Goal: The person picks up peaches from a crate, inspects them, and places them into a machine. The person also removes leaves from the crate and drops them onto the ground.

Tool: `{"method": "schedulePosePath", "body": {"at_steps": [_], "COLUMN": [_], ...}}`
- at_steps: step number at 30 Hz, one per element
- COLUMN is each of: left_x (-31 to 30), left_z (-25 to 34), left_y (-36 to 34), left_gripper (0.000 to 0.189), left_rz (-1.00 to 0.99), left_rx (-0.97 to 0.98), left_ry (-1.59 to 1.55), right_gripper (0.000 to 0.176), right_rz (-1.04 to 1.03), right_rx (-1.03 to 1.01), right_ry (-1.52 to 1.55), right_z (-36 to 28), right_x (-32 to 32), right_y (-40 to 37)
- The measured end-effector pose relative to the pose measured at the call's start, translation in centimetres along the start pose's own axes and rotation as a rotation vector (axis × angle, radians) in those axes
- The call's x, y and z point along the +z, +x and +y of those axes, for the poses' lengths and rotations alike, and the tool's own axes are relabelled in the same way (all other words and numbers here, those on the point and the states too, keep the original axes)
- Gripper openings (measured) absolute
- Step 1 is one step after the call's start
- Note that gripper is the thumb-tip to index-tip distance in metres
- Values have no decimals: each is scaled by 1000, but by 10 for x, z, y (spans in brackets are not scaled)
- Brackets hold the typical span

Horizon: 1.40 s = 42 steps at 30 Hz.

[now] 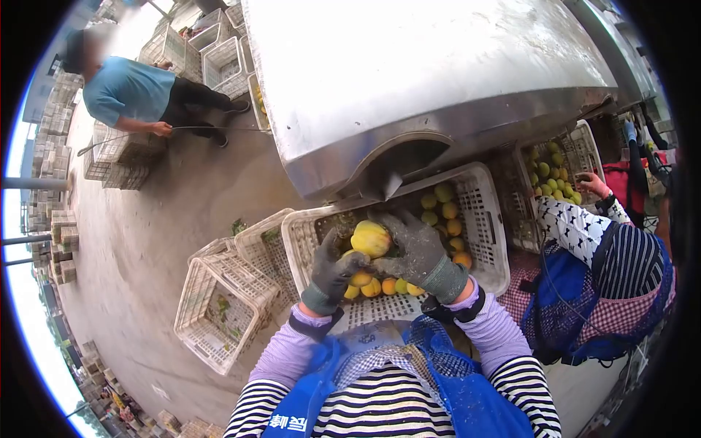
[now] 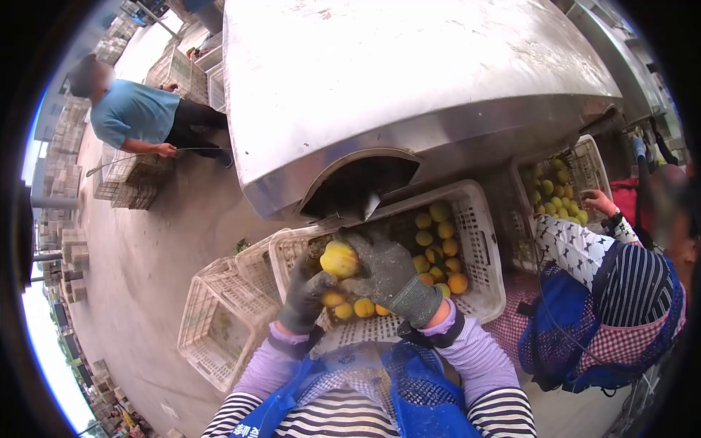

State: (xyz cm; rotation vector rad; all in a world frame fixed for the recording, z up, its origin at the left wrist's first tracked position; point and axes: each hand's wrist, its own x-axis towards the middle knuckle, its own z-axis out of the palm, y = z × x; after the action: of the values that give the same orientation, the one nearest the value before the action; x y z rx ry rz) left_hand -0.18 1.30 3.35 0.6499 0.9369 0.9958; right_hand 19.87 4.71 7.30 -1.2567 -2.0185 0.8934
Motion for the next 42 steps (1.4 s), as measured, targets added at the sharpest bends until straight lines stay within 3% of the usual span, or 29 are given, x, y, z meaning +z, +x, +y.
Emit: {"method": "schedulePosePath", "body": {"at_steps": [4,6,9,12,14,17,20,23,26,30,32,36,38,42], "left_x": [3,18,22,5,-4,2,17,3,12,12,9,28,31,28], "left_z": [1,6,1,-7,-16,-19,6,-21,-2,-13,-20,-9,-6,-9], "left_y": [10,11,12,6,5,7,7,8,8,7,6,7,6,12], "left_gripper": [57,50,41,38,36,34,33,44,43,46,47,50,51,51], "left_rz": [-93,21,91,42,23,-3,1,-48,61,-20,-86,14,25,0], "left_rx": [126,206,140,213,521,327,-223,-68,-306,-112,-39,72,161,198], "left_ry": [127,185,23,349,879,583,-841,-425,-493,-419,-471,-52,288,56], "right_gripper": [69,65,59,47,43,44,60,81,95,96,90,80,75,70], "right_rz": [80,186,289,309,285,304,270,33,60,151,195,246,265,352], "right_rx": [15,13,43,-7,-97,-146,-12,129,-61,165,96,75,49,104], "right_ry": [23,-167,-372,-377,-351,-518,-227,119,-215,36,-60,-290,-168,29], "right_z": [3,0,28,45,55,76,61,10,6,5,1,-2,-1,9], "right_x": [-1,2,22,28,27,30,15,-9,22,32,30,29,24,34], "right_y": [-3,3,17,43,64,73,60,26,-9,-14,-14,-17,-12,-10]}}
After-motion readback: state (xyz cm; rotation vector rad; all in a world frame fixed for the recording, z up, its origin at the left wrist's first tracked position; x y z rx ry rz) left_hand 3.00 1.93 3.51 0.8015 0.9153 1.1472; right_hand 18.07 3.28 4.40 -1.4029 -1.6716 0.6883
